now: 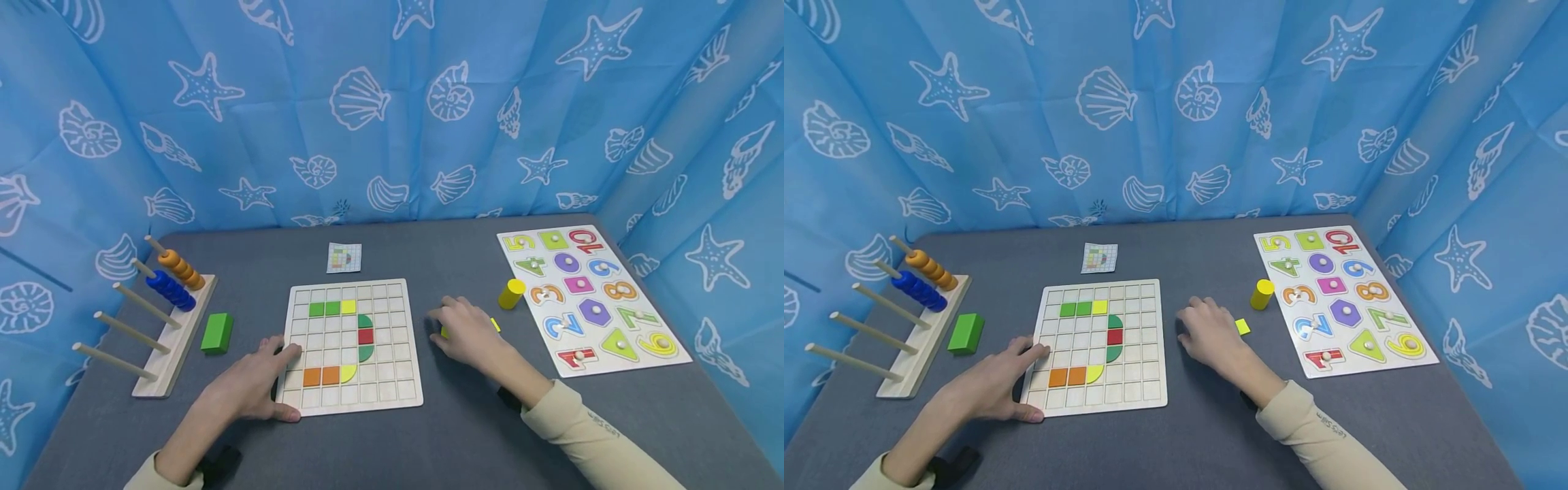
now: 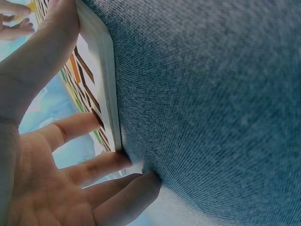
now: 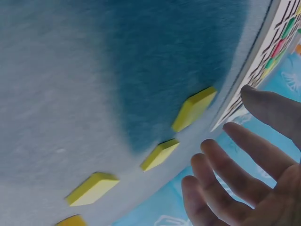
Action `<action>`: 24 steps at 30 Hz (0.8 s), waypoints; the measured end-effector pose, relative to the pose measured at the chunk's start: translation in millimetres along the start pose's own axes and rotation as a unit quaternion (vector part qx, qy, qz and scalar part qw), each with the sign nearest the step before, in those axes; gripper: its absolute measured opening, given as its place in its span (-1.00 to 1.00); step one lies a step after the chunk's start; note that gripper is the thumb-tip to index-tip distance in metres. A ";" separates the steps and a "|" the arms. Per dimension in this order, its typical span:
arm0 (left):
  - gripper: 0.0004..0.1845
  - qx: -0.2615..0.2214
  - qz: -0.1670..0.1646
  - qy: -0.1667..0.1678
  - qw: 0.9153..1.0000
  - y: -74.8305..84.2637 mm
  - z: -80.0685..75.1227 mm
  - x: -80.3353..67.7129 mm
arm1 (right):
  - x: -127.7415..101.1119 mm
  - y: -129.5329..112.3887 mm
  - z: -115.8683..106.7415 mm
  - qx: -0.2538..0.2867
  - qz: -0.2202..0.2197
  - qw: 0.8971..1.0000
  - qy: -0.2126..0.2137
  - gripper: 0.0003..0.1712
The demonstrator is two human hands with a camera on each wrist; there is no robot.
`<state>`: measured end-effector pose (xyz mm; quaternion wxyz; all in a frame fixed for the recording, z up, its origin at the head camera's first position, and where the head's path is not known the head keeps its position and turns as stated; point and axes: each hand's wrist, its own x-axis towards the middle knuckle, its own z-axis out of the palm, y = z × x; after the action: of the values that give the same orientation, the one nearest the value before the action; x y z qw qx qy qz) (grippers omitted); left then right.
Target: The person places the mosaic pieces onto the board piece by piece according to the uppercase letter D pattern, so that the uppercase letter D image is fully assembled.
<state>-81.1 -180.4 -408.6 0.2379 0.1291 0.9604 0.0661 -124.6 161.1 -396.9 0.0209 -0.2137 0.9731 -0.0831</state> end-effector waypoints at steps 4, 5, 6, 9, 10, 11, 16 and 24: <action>0.15 0.005 0.003 0.002 1.000 -0.3 0.1 -0.1 | -2.8 7.5 1.0 0.001 0.011 1.000 -0.016 -0.58; 0.14 0.004 0.002 0.003 1.000 -0.4 0.3 -0.1 | -3.4 8.9 1.6 0.003 0.012 1.000 -0.020 -0.58; 0.14 0.002 0.001 0.003 1.000 -0.6 0.6 -0.2 | -3.8 10.1 2.3 0.005 0.014 1.000 -0.024 -0.59; 0.14 0.002 0.004 0.003 1.000 -0.9 1.2 0.0 | -4.8 12.8 4.4 0.012 0.011 1.000 -0.027 -0.63; 0.14 0.000 0.002 0.003 1.000 -0.8 1.1 -0.1 | -5.0 13.6 5.2 0.014 0.009 0.999 -0.027 -0.64; 0.14 -0.001 0.001 0.003 1.000 -0.8 1.2 0.0 | -5.1 14.1 5.8 0.016 0.008 1.000 -0.026 -0.65; 0.14 0.001 0.000 0.001 1.000 -0.3 0.7 0.0 | -6.2 16.1 6.0 0.027 0.007 0.999 -0.024 -0.73; 0.14 0.000 -0.003 -0.002 1.000 -0.2 0.9 0.6 | -10.2 17.4 3.7 0.061 0.006 0.998 -0.024 -0.74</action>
<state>-81.3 -180.4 -409.7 0.2399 0.1268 0.9603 0.0649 -122.2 180.4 -403.6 0.0579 -0.2082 0.9667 -0.1367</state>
